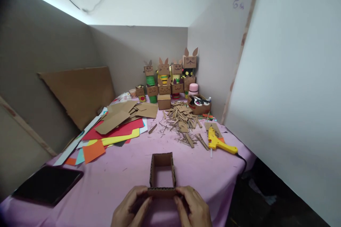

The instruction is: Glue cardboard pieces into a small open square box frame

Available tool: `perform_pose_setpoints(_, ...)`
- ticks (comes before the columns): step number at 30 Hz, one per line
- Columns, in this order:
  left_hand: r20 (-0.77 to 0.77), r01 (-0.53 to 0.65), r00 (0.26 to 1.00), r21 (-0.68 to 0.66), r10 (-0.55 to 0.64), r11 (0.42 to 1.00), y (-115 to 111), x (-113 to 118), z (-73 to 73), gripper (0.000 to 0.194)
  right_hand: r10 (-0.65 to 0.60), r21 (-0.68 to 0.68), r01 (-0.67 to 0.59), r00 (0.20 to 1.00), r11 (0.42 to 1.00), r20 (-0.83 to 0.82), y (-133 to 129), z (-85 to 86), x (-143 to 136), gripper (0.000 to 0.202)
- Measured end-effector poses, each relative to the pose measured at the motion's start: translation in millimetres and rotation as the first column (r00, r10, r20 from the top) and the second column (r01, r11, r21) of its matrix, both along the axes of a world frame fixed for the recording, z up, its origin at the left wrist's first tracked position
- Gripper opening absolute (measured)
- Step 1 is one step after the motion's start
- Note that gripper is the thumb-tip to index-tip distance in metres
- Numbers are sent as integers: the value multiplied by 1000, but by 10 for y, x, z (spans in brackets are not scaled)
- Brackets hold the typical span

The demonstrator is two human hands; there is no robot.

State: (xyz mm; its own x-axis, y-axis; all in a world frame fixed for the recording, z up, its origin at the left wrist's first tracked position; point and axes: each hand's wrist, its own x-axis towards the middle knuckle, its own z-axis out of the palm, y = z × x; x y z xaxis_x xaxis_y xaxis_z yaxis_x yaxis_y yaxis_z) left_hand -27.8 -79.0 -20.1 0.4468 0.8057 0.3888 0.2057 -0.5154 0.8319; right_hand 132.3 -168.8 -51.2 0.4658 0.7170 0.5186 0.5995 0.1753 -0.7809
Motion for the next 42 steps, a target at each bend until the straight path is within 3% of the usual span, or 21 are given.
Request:
perform_pose_setpoints(4,-69,-8,998,-18,7,1000,9,8,-1,9,-14,-27,14,1000,1000,-6,-4,11,-5,20)
perform_pose_setpoints(9,-3,-88,996,-93,88,992,-19,45,-33,9,-33,-97,28,998,995,-51,-6,27,-4,21)
perform_pose_setpoints(15,-79,-16,997,-105,8,994,0,45,30,10,-51,-92,47,998,995,-46,-4,47,-5,24)
perform_pose_setpoints(22,-62,-88,995,-106,81,991,-11,71,-16,12,-57,-124,50,997,991,-53,3,91,-19,26)
perform_pose_setpoints(30,-112,-15,994,-56,9,998,26,102,100,11,-13,-128,13,1000,992,0,33,173,-13,21)
perform_pose_setpoints(36,-152,-23,988,-37,17,999,42,98,60,8,-11,-129,12,1000,992,11,22,163,-14,21)
perform_pose_setpoints(38,-172,-40,984,0,39,999,76,72,43,14,0,-160,2,1000,987,11,11,179,9,23)
perform_pose_setpoints(42,-169,24,985,56,-14,998,208,12,80,50,93,-251,-85,996,964,19,10,260,145,43)
